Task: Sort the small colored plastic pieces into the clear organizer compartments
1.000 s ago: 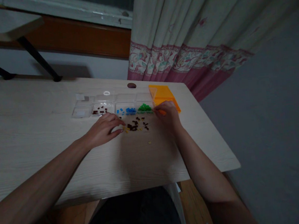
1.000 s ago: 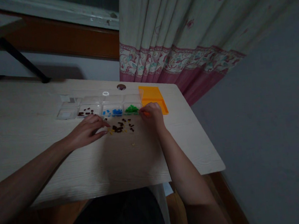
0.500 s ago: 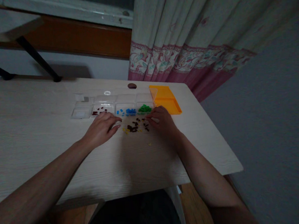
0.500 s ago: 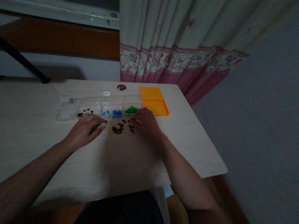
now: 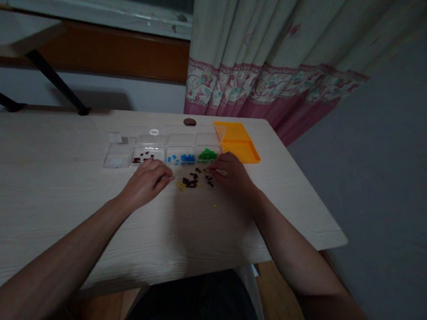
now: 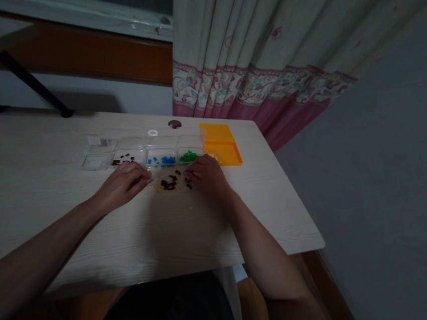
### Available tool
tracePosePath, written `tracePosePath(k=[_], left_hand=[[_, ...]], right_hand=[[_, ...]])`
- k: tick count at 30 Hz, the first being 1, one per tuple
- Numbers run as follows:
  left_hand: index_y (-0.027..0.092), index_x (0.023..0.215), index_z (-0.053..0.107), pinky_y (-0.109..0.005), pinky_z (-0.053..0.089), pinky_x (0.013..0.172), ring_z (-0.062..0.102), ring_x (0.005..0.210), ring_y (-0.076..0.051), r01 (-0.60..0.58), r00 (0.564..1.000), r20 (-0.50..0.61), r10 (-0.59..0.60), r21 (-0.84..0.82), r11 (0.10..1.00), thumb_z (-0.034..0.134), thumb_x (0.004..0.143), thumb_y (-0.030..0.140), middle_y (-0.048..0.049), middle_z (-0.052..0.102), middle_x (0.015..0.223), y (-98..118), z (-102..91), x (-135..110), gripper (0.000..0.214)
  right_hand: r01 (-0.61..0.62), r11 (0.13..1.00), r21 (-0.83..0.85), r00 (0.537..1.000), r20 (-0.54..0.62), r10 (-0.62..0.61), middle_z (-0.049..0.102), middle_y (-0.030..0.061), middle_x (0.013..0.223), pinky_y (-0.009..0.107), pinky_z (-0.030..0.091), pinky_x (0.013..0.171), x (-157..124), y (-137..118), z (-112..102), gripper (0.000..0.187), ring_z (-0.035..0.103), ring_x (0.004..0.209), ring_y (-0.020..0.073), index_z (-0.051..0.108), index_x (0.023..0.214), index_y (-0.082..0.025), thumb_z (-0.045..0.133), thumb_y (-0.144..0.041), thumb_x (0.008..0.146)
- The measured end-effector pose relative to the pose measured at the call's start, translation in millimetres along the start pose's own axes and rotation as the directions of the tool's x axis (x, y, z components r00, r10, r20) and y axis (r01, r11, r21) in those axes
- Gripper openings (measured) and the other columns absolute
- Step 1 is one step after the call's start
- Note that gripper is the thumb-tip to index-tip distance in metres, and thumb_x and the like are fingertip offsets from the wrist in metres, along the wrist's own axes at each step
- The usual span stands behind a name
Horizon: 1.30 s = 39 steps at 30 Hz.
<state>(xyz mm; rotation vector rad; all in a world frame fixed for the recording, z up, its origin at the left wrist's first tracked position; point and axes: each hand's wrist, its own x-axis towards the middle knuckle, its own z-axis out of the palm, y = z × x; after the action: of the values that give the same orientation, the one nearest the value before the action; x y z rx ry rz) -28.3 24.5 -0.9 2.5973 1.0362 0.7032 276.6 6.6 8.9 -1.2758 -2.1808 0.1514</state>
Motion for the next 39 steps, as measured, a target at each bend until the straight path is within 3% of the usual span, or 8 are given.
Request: tracePosePath(k=[7, 11, 15, 22, 28, 32, 36, 39], left_hand=[[0.019, 0.093, 0.061, -0.038, 0.043, 0.085, 0.055, 0.09, -0.024, 0.034, 0.999, -0.035, -0.034, -0.015, 0.999, 0.048, 0.099, 0.041, -0.007, 0.062, 0.09, 4, -2.1, 2, 0.027], [0.019, 0.093, 0.061, -0.037, 0.043, 0.083, 0.055, 0.086, -0.022, 0.093, 0.991, -0.09, -0.098, -0.06, 0.994, 0.047, 0.099, 0.042, -0.0051, 0.062, 0.084, 6, -3.6, 3, 0.027], [0.019, 0.095, 0.061, -0.035, 0.042, 0.082, 0.056, 0.086, -0.022, 0.103, 0.987, -0.117, -0.111, -0.073, 0.992, 0.048, 0.098, 0.044, -0.0046, 0.062, 0.085, 6, -4.2, 2, 0.028], [0.019, 0.093, 0.06, -0.034, 0.041, 0.08, 0.054, 0.084, -0.021, 0.099, 0.987, -0.118, -0.105, -0.058, 0.993, 0.05, 0.098, 0.04, -0.004, 0.059, 0.082, 4, -4.0, 1, 0.023], [0.019, 0.093, 0.061, -0.034, 0.041, 0.079, 0.054, 0.081, -0.02, 0.124, 0.98, -0.147, -0.132, -0.059, 0.991, 0.05, 0.098, 0.04, -0.0033, 0.059, 0.08, 5, -4.9, 1, 0.025], [0.019, 0.093, 0.062, -0.032, 0.043, 0.075, 0.055, 0.08, -0.02, 0.181, 0.962, -0.193, -0.195, -0.088, 0.979, 0.049, 0.098, 0.04, -0.0035, 0.061, 0.08, 5, -4.7, 1, 0.025], [0.019, 0.092, 0.064, -0.036, 0.044, 0.082, 0.056, 0.083, -0.021, 0.192, 0.939, -0.282, -0.198, -0.048, 0.98, 0.051, 0.096, 0.036, -0.0044, 0.062, 0.081, 4, -7.0, 3, 0.022], [0.02, 0.09, 0.065, -0.04, 0.042, 0.09, 0.056, 0.088, -0.023, 0.215, 0.913, -0.356, -0.199, 0.005, 0.977, 0.055, 0.094, 0.037, -0.0049, 0.063, 0.085, -2, -11.7, 4, 0.021]], right_hand=[[0.044, 0.993, 0.11, 0.98, 0.19, -0.064, 0.07, 0.004, 0.084, 0.035, 0.048, 0.079, 0, -11, -13, 0.012, 0.061, 0.083, 0.0197, 0.078, 0.089, -0.026, 0.067, -0.031, 0.088], [-0.107, 0.961, 0.255, 0.834, 0.55, -0.053, 0.072, -0.0003, 0.085, 0.026, 0.047, 0.067, -5, -28, -34, 0.012, 0.062, 0.071, 0.0136, 0.077, 0.094, -0.027, 0.07, -0.025, 0.085], [-0.222, 0.948, 0.227, 0.683, 0.731, -0.015, 0.073, 0.0009, 0.095, 0.024, 0.05, 0.074, -6, -34, -45, 0.019, 0.066, 0.081, 0.0146, 0.078, 0.098, -0.026, 0.073, -0.02, 0.08], [-0.203, 0.966, 0.158, 0.642, 0.767, 0.009, 0.07, 0.0012, 0.091, 0.026, 0.048, 0.08, -1, -33, -42, 0.013, 0.065, 0.085, 0.0157, 0.077, 0.086, -0.023, 0.069, -0.015, 0.081], [-0.17, 0.969, 0.18, 0.818, 0.575, 0.036, 0.07, 0.002, 0.089, 0.027, 0.047, 0.077, 2, -26, -35, 0.011, 0.063, 0.082, 0.0157, 0.076, 0.085, -0.023, 0.068, -0.016, 0.083], [-0.182, 0.98, 0.076, 0.977, 0.123, 0.172, 0.071, 0.0047, 0.089, 0.035, 0.045, 0.085, 4, -1, -27, 0.008, 0.061, 0.09, 0.0207, 0.075, 0.086, -0.023, 0.067, -0.025, 0.086], [-0.364, 0.921, -0.139, 0.893, -0.332, 0.303, 0.07, 0.008, 0.093, 0.044, 0.041, 0.093, 0, 33, -24, 0.015, 0.057, 0.098, 0.0264, 0.076, 0.085, -0.024, 0.064, -0.031, 0.088], [-0.467, 0.871, -0.149, 0.812, -0.463, 0.356, 0.069, 0.0093, 0.095, 0.045, 0.041, 0.094, -5, 50, -21, 0.021, 0.055, 0.099, 0.027, 0.077, 0.085, -0.022, 0.06, -0.034, 0.09]])
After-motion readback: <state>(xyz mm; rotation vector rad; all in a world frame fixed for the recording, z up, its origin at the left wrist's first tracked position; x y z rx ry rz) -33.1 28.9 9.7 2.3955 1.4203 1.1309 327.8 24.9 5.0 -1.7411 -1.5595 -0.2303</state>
